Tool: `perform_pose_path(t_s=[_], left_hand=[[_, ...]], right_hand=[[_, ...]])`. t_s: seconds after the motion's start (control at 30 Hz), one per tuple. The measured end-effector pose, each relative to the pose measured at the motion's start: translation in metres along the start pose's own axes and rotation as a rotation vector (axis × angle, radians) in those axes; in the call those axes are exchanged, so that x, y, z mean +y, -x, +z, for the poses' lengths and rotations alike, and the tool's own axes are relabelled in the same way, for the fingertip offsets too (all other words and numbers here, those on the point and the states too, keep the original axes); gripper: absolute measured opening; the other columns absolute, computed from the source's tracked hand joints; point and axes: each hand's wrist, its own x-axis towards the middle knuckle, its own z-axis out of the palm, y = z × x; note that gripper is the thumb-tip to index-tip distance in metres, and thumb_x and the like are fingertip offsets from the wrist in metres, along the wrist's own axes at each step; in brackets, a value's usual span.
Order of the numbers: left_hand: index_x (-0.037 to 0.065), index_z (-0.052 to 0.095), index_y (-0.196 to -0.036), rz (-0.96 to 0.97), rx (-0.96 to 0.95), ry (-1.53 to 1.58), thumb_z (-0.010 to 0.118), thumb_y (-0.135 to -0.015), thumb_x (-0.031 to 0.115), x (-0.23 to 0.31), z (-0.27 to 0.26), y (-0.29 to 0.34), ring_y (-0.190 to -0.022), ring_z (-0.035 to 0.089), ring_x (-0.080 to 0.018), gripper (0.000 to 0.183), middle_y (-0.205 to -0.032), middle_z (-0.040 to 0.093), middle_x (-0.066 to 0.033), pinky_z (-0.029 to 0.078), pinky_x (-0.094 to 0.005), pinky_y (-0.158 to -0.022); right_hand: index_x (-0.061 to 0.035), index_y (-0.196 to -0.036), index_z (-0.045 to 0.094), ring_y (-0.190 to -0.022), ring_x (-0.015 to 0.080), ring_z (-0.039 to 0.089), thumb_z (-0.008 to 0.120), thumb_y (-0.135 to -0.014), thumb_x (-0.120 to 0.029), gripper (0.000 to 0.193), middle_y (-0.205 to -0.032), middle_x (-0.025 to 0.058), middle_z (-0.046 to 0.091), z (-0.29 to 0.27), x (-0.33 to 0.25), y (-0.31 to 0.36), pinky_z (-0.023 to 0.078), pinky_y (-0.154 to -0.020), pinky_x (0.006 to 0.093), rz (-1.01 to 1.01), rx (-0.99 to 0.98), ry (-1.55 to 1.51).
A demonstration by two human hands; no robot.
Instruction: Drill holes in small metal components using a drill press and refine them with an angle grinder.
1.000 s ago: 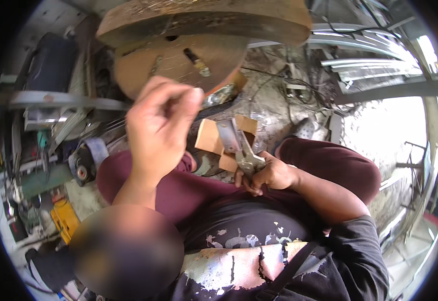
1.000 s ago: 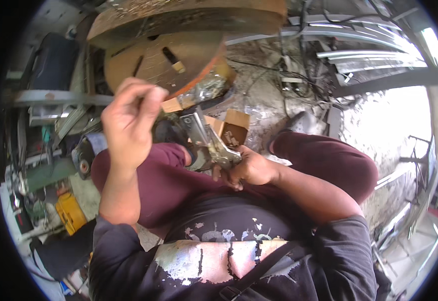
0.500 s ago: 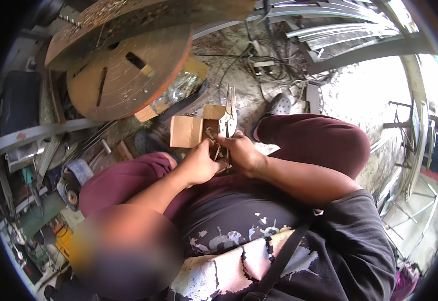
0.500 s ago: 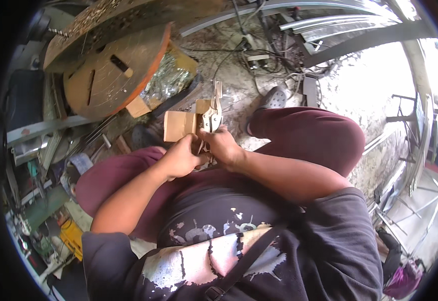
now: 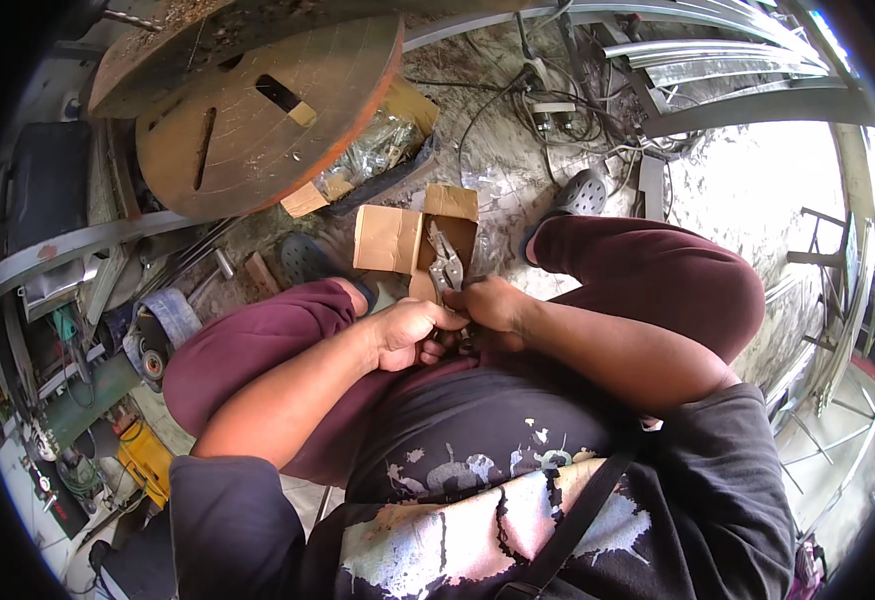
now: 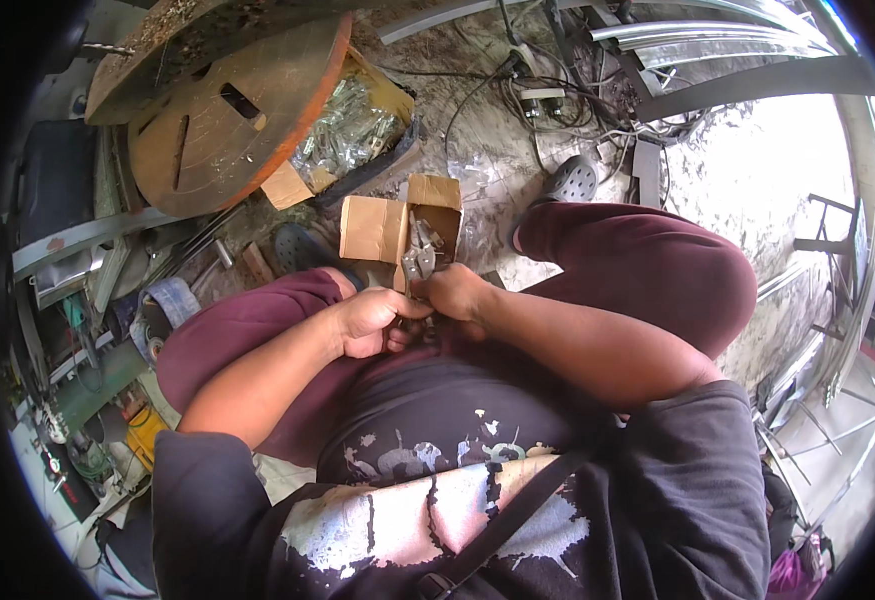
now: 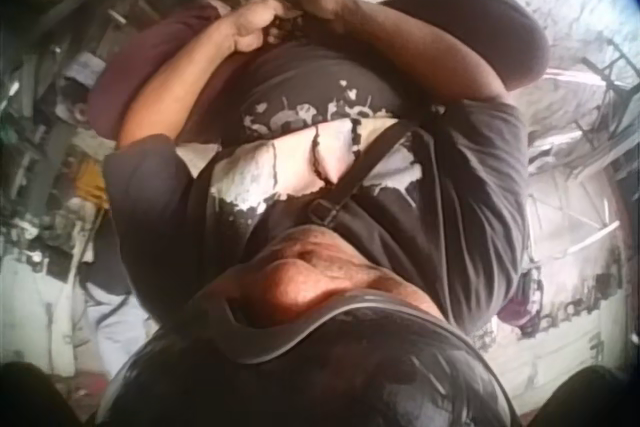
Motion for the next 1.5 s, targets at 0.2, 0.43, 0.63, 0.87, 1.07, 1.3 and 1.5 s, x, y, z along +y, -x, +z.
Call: perform_pose_path(t_s=[0.2, 0.43, 0.63, 0.87, 1.07, 1.3, 1.5], left_hand=[[0.013, 0.060, -0.089, -0.115, -0.052, -0.040, 0.058, -0.101, 0.014, 0.003, -0.002, -0.007, -0.052, 0.037, -0.0073, 0.012, -0.072, 0.051, 0.0035, 0.029, -0.0255, -0.051], [0.015, 0.059, -0.082, -0.164, -0.060, -0.068, 0.058, -0.101, 0.012, 0.005, -0.001, -0.009, -0.049, 0.035, -0.0063, 0.019, -0.066, 0.048, 0.0057, 0.027, -0.0254, -0.048], [0.018, 0.052, -0.075, -0.207, 0.113, -0.126, 0.072, -0.099, 0.025, -0.002, -0.017, -0.016, -0.044, 0.023, -0.0068, 0.033, -0.058, 0.039, 0.0075, 0.017, -0.0270, -0.043], [0.010, 0.063, -0.085, 0.010, 0.203, -0.662, 0.083, -0.091, 0.043, 0.028, -0.028, 0.002, -0.053, 0.044, -0.0086, 0.038, -0.065, 0.053, 0.0033, 0.037, -0.0294, -0.046], [0.003, 0.067, -0.110, 0.446, 0.563, -1.034, 0.075, -0.098, 0.037, 0.076, -0.035, 0.023, -0.064, 0.061, -0.0112, 0.037, -0.086, 0.068, -0.0052, 0.051, -0.0303, -0.060], [0.006, 0.077, -0.103, 0.572, 1.028, -1.537, 0.069, -0.092, 0.017, 0.175, -0.092, -0.011, -0.098, 0.072, -0.0400, 0.018, -0.102, 0.075, -0.0199, 0.056, -0.0474, -0.088], [0.004, 0.073, -0.120, 0.290, 1.499, -1.273, 0.072, -0.092, 0.036, 0.183, -0.138, -0.077, -0.115, 0.070, -0.0396, 0.043, -0.121, 0.073, -0.0221, 0.054, -0.0471, -0.102]], right_hand=[[0.0061, -0.108, 0.070, -0.070, 0.0238, 0.068, 0.058, -0.106, -0.028, 0.036, -0.089, 0.0152, 0.071, 0.011, 0.015, -0.008, 0.056, -0.057, 0.0424, 0.093, 0.013, -0.147], [0.0046, -0.101, 0.066, -0.063, 0.0223, 0.063, 0.053, -0.110, -0.030, 0.038, -0.085, 0.0125, 0.067, 0.013, 0.027, -0.019, 0.053, -0.055, 0.0402, 0.096, 0.060, -0.133], [0.0046, -0.106, 0.061, -0.059, 0.0262, 0.058, 0.051, -0.109, -0.023, 0.029, -0.084, 0.0137, 0.064, 0.008, 0.024, -0.016, 0.050, -0.050, 0.0413, 0.192, 0.071, -0.340], [0.0078, -0.107, 0.064, -0.069, 0.0288, 0.066, 0.056, -0.106, -0.030, 0.039, -0.091, 0.0186, 0.065, -0.003, 0.025, -0.020, 0.052, -0.053, 0.0471, 0.102, 0.227, -0.097], [0.0068, -0.092, 0.060, -0.059, 0.0237, 0.056, 0.055, -0.106, -0.029, 0.039, -0.077, 0.0153, 0.059, -0.012, -0.027, 0.020, 0.047, -0.050, 0.0435, -0.133, 0.328, -0.326], [-0.0035, -0.096, 0.054, -0.064, 0.0192, 0.050, 0.054, -0.106, -0.015, 0.015, -0.079, 0.0052, 0.050, -0.044, -0.069, 0.055, 0.057, -0.062, 0.0422, -0.280, 0.146, -0.703], [-0.0123, -0.087, 0.048, -0.054, 0.0087, 0.031, 0.052, -0.105, -0.017, 0.019, -0.071, -0.0027, 0.039, -0.049, -0.057, 0.038, 0.025, -0.047, 0.0270, -0.200, -0.003, -0.766]])
